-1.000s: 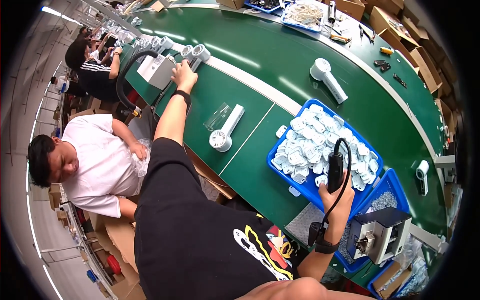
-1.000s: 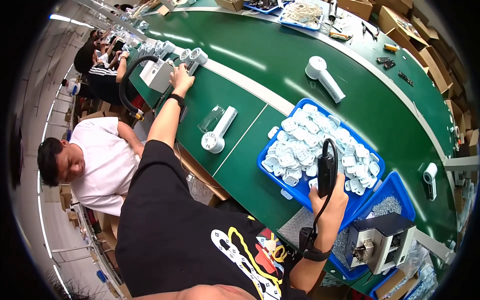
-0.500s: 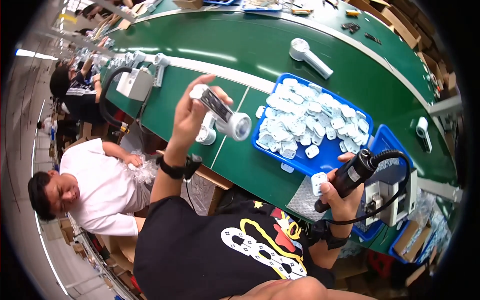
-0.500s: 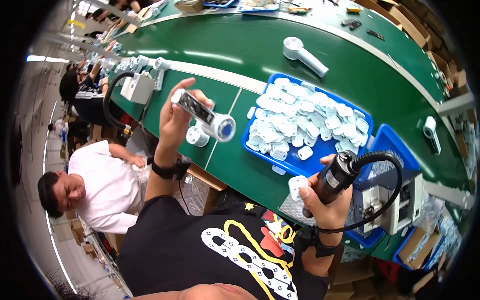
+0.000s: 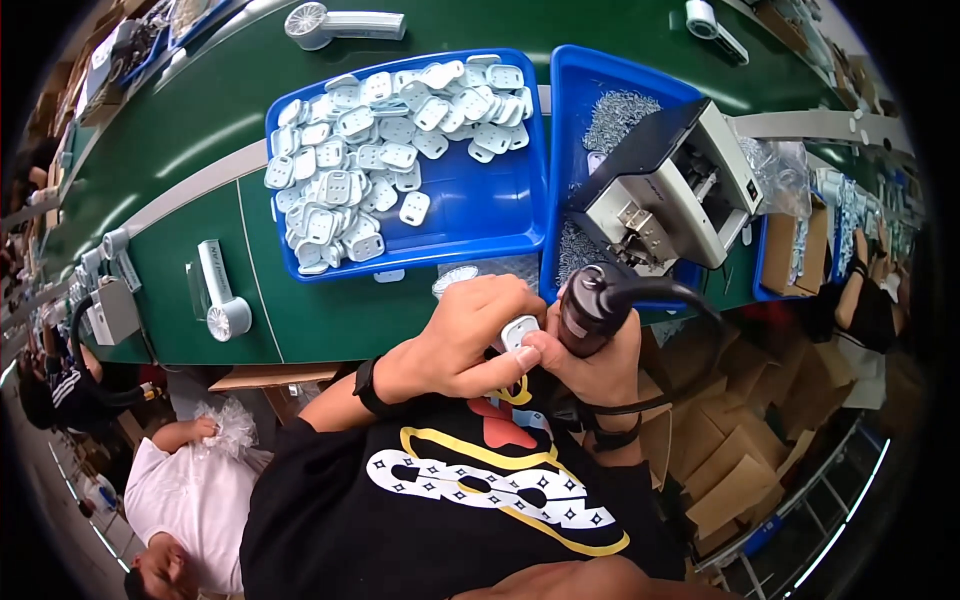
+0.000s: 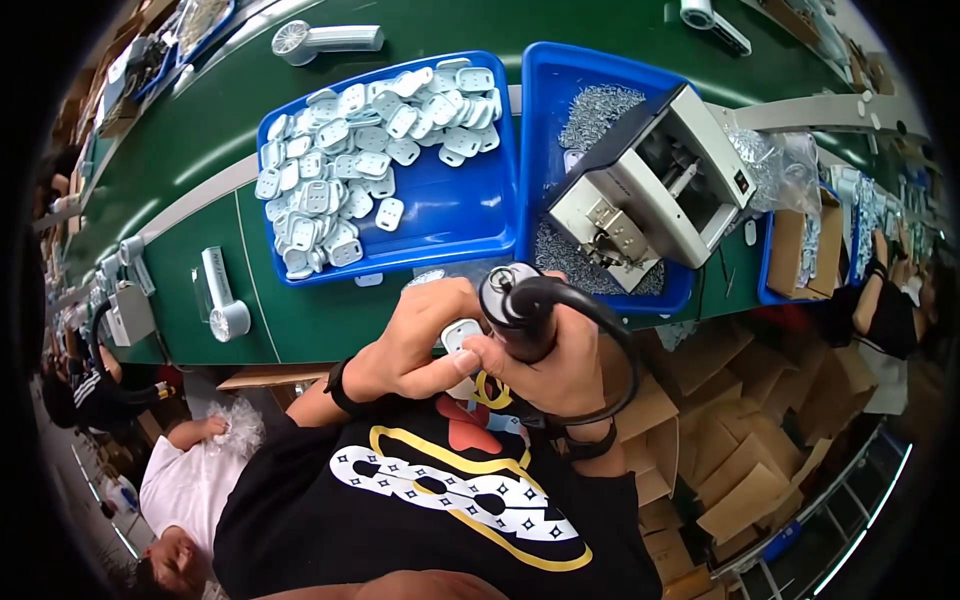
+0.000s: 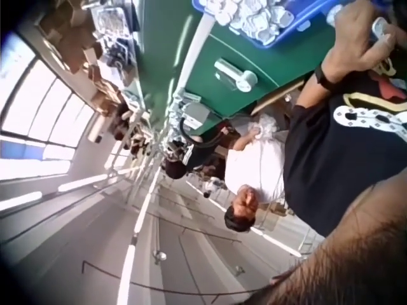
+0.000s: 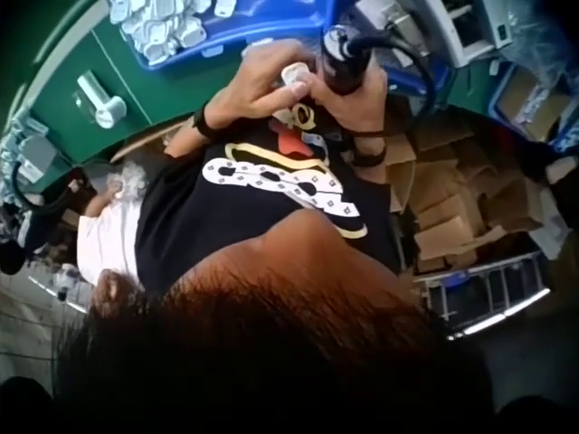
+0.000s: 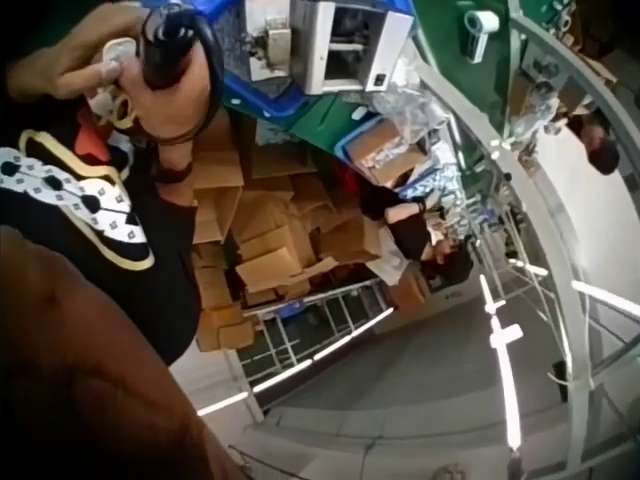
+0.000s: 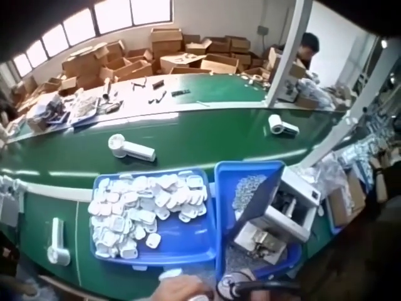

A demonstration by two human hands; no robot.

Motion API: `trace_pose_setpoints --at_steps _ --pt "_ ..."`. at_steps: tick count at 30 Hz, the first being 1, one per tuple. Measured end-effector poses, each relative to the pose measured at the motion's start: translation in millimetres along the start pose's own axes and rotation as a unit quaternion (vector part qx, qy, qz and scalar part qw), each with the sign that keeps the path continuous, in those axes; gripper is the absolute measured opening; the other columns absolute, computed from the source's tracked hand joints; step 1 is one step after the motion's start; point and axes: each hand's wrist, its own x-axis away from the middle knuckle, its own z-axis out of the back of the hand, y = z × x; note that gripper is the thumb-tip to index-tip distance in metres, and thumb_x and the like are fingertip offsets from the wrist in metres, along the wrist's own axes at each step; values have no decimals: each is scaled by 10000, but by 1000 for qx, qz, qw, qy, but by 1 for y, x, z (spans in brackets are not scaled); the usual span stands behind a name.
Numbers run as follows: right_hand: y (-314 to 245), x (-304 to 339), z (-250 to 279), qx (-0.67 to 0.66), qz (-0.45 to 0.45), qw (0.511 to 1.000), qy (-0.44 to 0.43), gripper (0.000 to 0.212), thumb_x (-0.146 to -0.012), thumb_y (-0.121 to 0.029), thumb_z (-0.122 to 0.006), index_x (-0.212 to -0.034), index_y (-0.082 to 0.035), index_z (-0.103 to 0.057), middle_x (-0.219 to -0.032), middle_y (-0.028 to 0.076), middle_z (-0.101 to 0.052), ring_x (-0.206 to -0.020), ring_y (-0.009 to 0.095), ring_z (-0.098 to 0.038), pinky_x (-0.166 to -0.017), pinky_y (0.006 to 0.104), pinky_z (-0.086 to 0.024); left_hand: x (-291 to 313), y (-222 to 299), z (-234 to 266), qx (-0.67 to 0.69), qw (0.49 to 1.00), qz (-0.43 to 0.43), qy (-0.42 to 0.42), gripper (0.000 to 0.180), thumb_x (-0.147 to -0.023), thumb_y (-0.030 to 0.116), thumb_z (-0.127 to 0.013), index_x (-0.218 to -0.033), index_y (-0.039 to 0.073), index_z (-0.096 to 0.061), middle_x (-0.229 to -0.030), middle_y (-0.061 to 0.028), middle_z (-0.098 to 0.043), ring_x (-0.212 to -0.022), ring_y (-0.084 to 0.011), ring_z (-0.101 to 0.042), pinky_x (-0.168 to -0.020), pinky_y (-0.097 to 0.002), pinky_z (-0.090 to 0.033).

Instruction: The person picks up a fan body and a backplate, fits them together, and drives a screw into the assembly with a power screwdriver. After repeating this process for several fans, the person places the finished fans into a cardboard box.

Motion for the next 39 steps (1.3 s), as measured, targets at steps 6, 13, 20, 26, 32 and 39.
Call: trace_pose_setpoints --at_steps 6,13,20,26,32,39 --pt "-29 -25 29 -131 302 913 239 387 -875 -68 -671 -1179 -74 -432 -751 69 -562 -568 156 -551 -562 353 -501 -1 -28 -18 59 997 -2 47 236 -864 212 -534 -868 -6 -624 -717 -127 -596 -599 -304 -592 -567 -387 -463" --pt "-13 -56 38 -66 244 906 339 368 -866 -54 -619 -1169 -57 -410 -697 46 -499 -541 154 -529 -559 348 -489 -3 -29 -28 17 995 -14 100 308 -909 209 -434 -805 -5 -629 -688 -128 -605 -554 -292 -592 -530 -388 -468" --pt "-65 3 14 -242 306 904 176 374 -892 -102 -683 -1138 -86 -403 -723 25 -552 -505 152 -534 -493 301 -486 -1 -34 -34 9 993 -26 112 289 -923 190 -438 -819 -2 -627 -701 -133 -607 -580 -298 -603 -536 -394 -470" --pt "-73 -5 7 -203 304 919 149 358 -879 -134 -706 -1118 -92 -442 -707 -16 -546 -510 101 -520 -513 254 -488 -4 -33 -33 -1 994 -20 104 266 -920 183 -448 -817 7 -618 -689 -124 -594 -579 -300 -597 -534 -399 -466" --pt "-61 -17 6 -220 279 930 95 375 -856 -119 -731 -1105 -93 -452 -693 -6 -565 -504 110 -538 -490 255 -506 -9 -36 -37 -24 991 -50 121 373 -971 236 -365 -780 21 -603 -628 -82 -564 -499 -248 -552 -476 -371 -416" --pt "-52 -15 7 -224 287 928 78 362 -859 -123 -721 -1100 -93 -452 -700 -1 -575 -504 112 -547 -493 245 -508 -6 -35 -33 -9 995 -21 95 254 -907 205 -466 -799 23 -606 -673 -111 -581 -551 -292 -578 -511 -398 -449"
